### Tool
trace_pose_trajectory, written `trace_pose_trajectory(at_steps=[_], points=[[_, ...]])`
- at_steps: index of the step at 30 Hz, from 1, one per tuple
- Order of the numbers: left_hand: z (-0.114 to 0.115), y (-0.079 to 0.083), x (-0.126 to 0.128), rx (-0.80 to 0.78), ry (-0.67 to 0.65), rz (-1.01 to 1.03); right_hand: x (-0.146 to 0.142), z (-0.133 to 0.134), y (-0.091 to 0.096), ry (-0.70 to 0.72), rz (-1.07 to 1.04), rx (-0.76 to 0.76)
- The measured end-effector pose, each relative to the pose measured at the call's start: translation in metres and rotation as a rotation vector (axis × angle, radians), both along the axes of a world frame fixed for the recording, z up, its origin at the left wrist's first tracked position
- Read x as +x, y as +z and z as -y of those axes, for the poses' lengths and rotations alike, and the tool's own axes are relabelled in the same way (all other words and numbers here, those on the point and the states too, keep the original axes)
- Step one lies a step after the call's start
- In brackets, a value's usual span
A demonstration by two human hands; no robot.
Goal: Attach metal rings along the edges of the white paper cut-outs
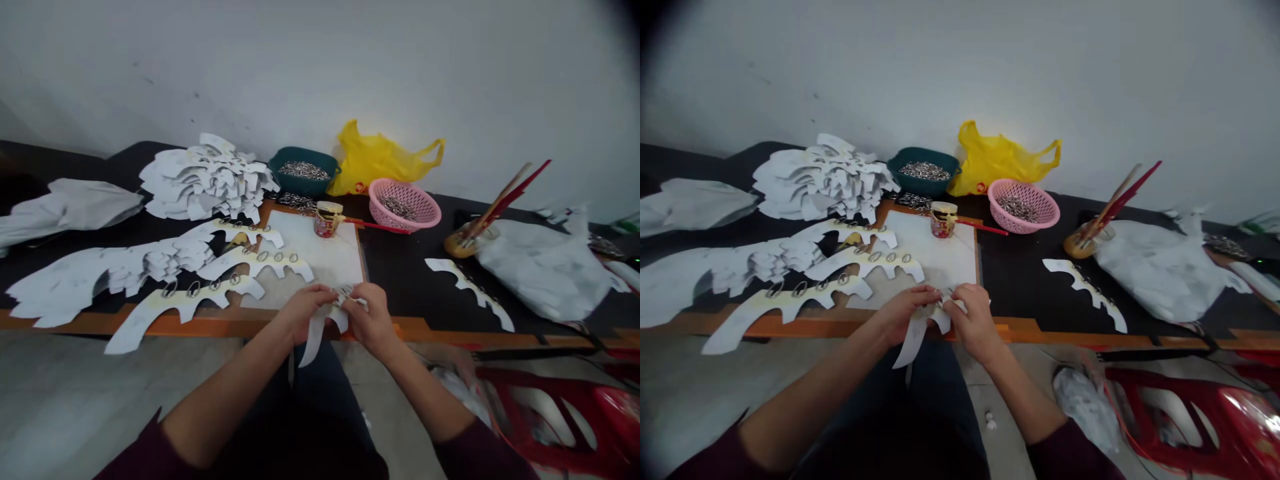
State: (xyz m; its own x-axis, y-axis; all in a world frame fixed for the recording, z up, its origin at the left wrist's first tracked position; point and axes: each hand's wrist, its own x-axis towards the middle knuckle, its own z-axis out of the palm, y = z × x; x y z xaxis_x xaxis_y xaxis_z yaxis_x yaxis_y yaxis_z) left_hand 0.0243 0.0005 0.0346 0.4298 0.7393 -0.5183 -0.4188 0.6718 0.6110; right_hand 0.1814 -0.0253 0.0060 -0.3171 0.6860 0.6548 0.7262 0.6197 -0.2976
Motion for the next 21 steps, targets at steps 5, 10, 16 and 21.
trace_pose_trajectory(at_steps=[5, 10, 16, 21], points=[[0.008, 0.001, 0.002, 0.095, 0.049, -0.086, -0.002, 0.002, 0.009, 0.04, 0.018, -0.062], [0.012, -0.003, -0.004, 0.355, 0.114, -0.407, -0.003, 0.004, 0.027, -0.026, -0.184, -0.402], [0.016, -0.012, -0.002, 0.489, 0.104, -0.496, -0.02, 0.002, 0.033, -0.128, -0.245, -0.537], [0.013, -0.009, -0.008, 0.317, 0.167, -0.324, -0.022, 0.008, 0.023, -0.182, -0.329, -0.528]])
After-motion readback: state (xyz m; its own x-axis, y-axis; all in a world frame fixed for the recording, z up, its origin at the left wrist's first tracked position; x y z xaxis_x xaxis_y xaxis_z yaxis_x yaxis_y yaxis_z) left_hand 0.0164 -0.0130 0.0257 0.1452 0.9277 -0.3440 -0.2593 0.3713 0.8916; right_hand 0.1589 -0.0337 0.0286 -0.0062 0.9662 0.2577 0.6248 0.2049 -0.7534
